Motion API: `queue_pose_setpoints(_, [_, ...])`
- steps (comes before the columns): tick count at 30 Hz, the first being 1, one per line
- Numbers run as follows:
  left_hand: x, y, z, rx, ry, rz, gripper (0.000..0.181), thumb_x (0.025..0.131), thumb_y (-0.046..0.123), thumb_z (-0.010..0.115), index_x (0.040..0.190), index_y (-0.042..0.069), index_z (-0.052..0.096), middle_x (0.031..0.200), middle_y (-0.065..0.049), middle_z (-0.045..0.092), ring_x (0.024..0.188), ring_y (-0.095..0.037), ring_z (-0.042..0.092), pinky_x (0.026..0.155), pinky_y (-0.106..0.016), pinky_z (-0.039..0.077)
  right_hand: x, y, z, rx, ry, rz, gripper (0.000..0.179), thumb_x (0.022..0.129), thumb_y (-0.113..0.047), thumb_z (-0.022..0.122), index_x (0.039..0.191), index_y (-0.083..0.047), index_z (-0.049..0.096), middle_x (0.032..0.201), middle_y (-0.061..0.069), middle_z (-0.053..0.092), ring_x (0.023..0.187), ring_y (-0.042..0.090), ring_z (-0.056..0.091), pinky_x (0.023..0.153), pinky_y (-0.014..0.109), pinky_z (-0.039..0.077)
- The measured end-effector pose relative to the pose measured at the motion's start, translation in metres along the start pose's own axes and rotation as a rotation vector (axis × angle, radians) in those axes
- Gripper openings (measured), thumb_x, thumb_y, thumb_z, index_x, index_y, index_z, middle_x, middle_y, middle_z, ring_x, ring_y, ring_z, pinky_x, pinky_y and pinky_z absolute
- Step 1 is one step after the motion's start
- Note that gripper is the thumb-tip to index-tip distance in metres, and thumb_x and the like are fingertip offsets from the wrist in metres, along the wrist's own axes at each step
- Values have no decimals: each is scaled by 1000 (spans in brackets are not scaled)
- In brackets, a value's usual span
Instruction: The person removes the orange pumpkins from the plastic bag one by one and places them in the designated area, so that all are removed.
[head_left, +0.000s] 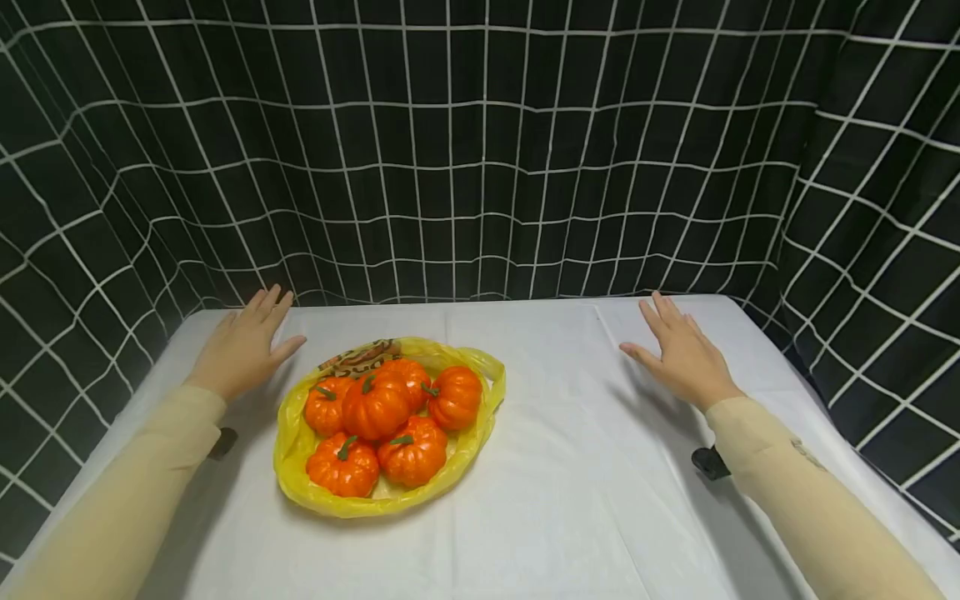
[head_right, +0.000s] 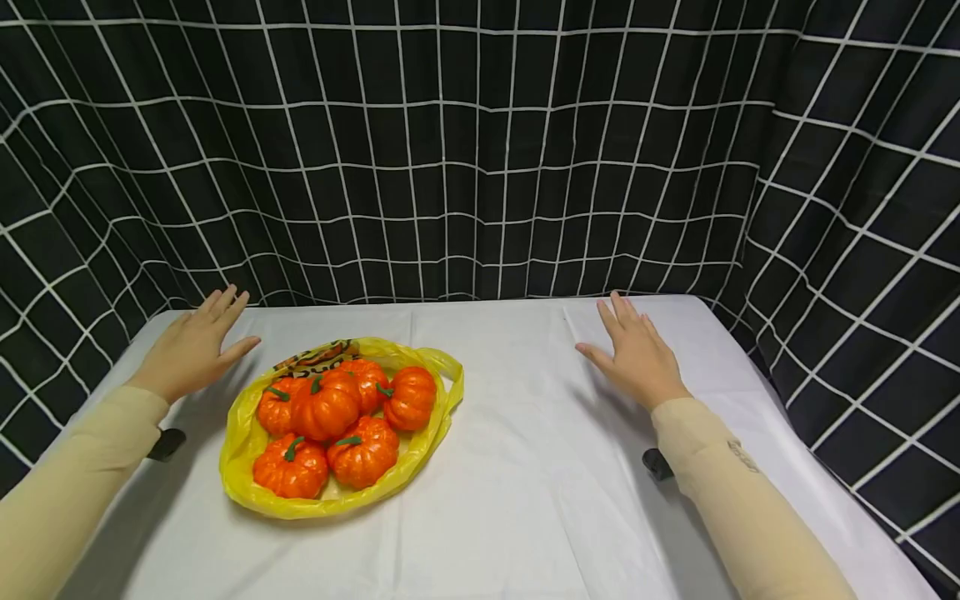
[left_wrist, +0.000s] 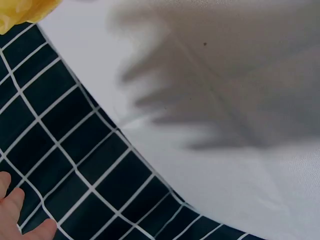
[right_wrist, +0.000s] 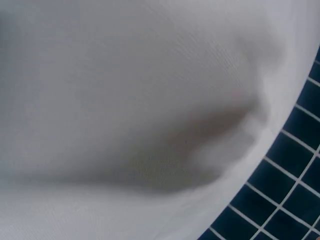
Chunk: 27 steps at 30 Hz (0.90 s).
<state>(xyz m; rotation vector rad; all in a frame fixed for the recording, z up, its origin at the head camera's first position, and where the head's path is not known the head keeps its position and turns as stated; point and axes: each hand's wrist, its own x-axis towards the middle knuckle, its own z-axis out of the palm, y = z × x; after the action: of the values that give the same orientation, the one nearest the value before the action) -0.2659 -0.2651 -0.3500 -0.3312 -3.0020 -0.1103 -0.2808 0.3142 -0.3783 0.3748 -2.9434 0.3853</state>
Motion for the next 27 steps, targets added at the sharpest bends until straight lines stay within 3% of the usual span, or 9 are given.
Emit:
queue_pose_setpoints(7, [-11,-2,1,-10,11,27,77,102,46,48,157,1,19,163,-28,17,149,-49,19,119,-66,19,-10,-10,0,15,13,-27,83,98,-60,46,158,-9,22,169,12,2,154,40,9,123,59,15])
queue_pose_setpoints(16, [-21,-5,5,-25,35,44,76,101,41,51,155,-3,21,161,-30,18,148,-49,21,118,-67,20,-21,-17,-2,34,-23,-15,83,98,-60,46,158,-8,21,168,16,5,153,42,11,122,61,16])
queue_pose_setpoints(21, [-28,-6,6,-80,51,48,77,100,41,53,155,-3,22,161,-30,17,147,-50,22,118,-65,23,-30,-23,3,43,-59,-6,83,98,-61,46,159,-9,21,168,17,7,152,44,13,121,61,17])
queue_pose_setpoints(27, [-35,-4,4,-145,32,15,79,101,47,50,157,1,19,164,-27,12,147,-50,22,118,-64,23,-38,-28,5,57,-40,-5,82,98,-60,47,158,-11,22,168,14,8,151,45,15,120,63,19])
